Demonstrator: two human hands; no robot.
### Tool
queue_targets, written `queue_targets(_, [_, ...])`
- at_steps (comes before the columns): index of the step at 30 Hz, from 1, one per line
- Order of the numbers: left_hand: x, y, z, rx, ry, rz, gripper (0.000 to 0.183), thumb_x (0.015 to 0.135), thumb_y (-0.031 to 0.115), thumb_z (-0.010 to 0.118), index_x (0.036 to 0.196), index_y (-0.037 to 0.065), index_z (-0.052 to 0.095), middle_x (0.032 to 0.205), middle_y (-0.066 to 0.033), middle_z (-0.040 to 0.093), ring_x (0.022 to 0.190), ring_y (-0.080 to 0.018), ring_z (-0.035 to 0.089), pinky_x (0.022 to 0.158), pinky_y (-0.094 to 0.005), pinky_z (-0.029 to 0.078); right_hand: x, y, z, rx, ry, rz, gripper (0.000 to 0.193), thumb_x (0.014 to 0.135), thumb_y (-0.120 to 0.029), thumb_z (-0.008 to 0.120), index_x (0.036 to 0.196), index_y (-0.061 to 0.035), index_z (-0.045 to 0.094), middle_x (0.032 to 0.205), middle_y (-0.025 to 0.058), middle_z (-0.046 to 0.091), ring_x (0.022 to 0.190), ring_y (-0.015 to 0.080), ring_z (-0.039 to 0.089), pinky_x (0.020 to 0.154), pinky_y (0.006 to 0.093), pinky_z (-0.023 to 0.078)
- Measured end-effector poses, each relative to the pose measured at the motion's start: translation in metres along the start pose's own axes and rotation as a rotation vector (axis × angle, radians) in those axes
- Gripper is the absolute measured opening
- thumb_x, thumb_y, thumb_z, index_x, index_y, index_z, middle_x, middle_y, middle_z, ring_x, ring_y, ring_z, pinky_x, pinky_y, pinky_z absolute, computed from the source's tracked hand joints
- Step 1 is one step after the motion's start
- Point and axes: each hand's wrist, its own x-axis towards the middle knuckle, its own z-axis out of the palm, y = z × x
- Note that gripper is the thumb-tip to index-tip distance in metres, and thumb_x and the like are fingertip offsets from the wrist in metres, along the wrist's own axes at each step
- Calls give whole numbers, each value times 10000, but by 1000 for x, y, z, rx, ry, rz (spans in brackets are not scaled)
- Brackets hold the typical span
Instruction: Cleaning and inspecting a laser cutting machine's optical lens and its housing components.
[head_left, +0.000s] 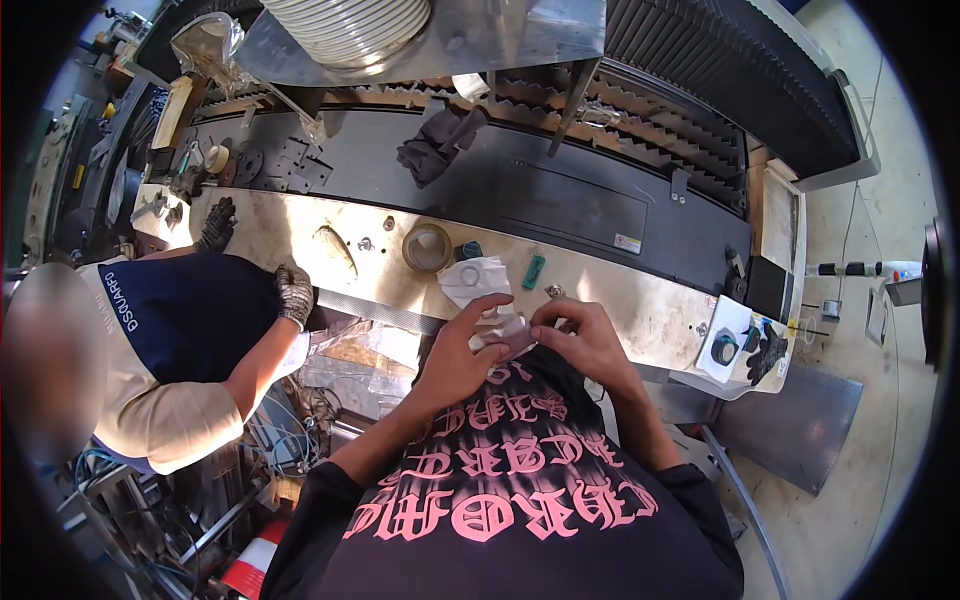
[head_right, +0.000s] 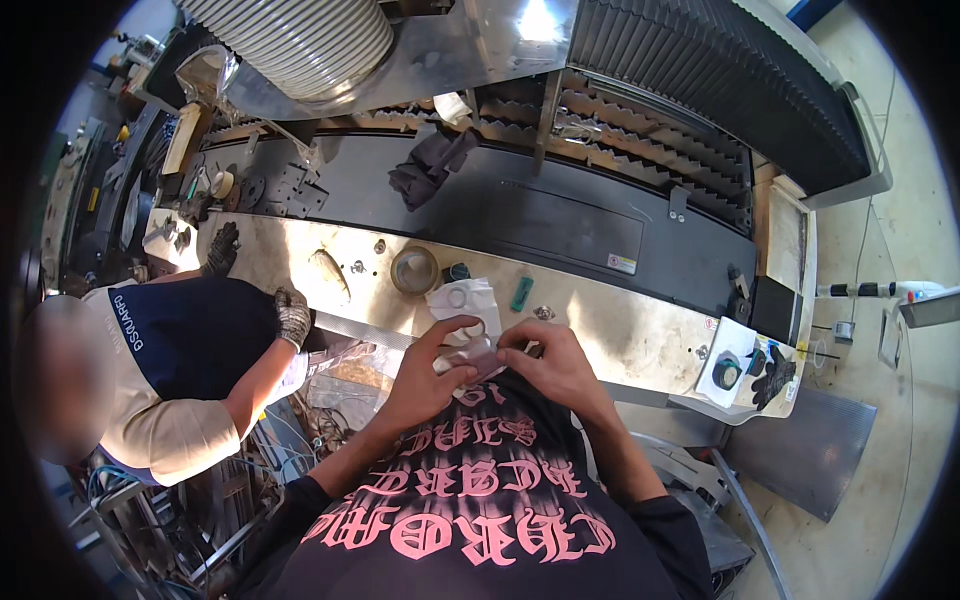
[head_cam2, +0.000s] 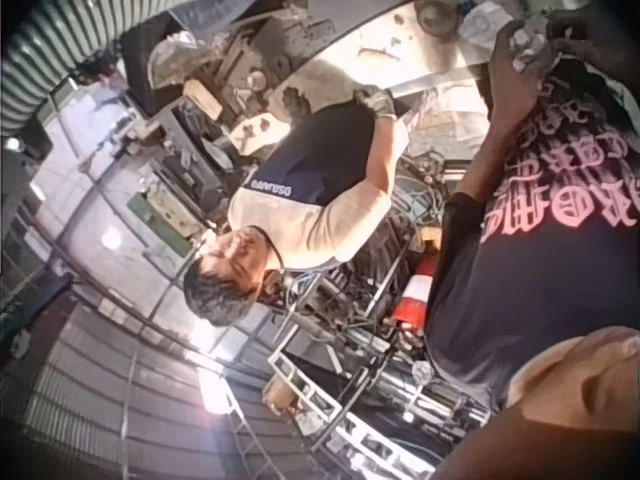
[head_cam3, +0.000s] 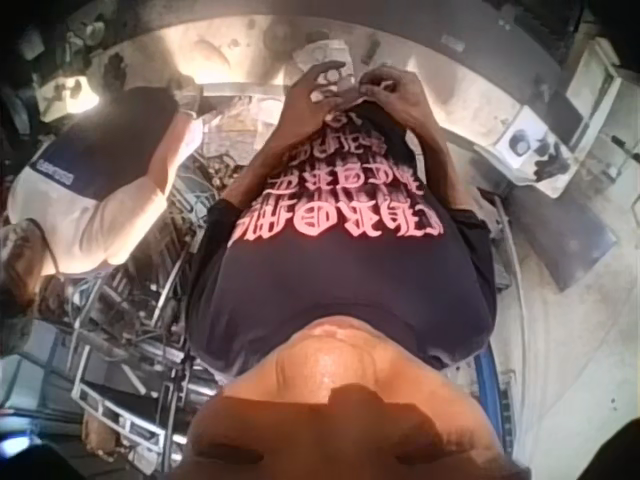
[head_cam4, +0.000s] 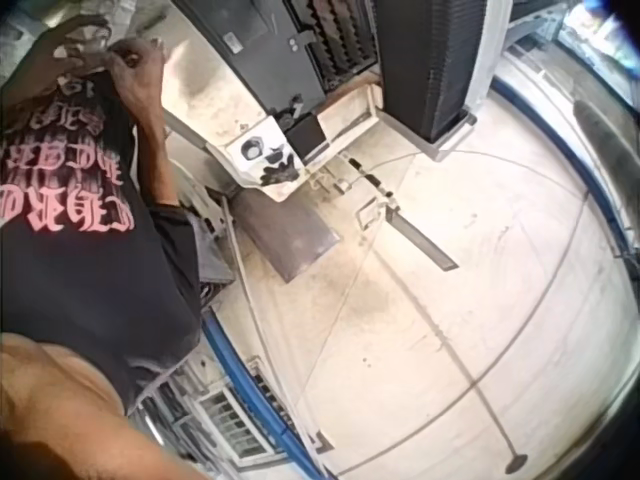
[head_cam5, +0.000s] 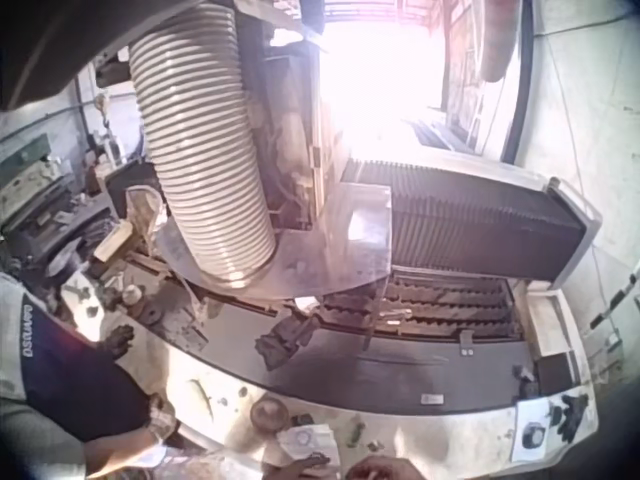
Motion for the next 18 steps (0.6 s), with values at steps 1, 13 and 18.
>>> queue_targets(1, [0,-1,-2,2,2,-7,553,835,-1,663,1365,73,523,1258,-172,630,1138,-291,649,935,-352,520,-1,5,2,44,-46,42,172,864,-128,708,986,-7,714,884,78,707,755,152,637,691,290,495])
queue_targets(13, [-7,-38,-25,145,-207,-203,410,829,158,735,1196,7,631,1051,-186,714,959,-298,710,863,-366,533,-13,86,1,598,211,353,88,893,-99,680,946,-30,671,876,37,643,761,108,598,652,249,471])
queue_targets(18, [8,-174,-64,277,159,-255,441,847,200,726,1200,-47,630,972,-185,717,794,-230,703,667,-336,553,-7,84,-28,701,513,314,218,956,-148,632,1115,2,636,915,34,637,795,115,589,635,249,464])
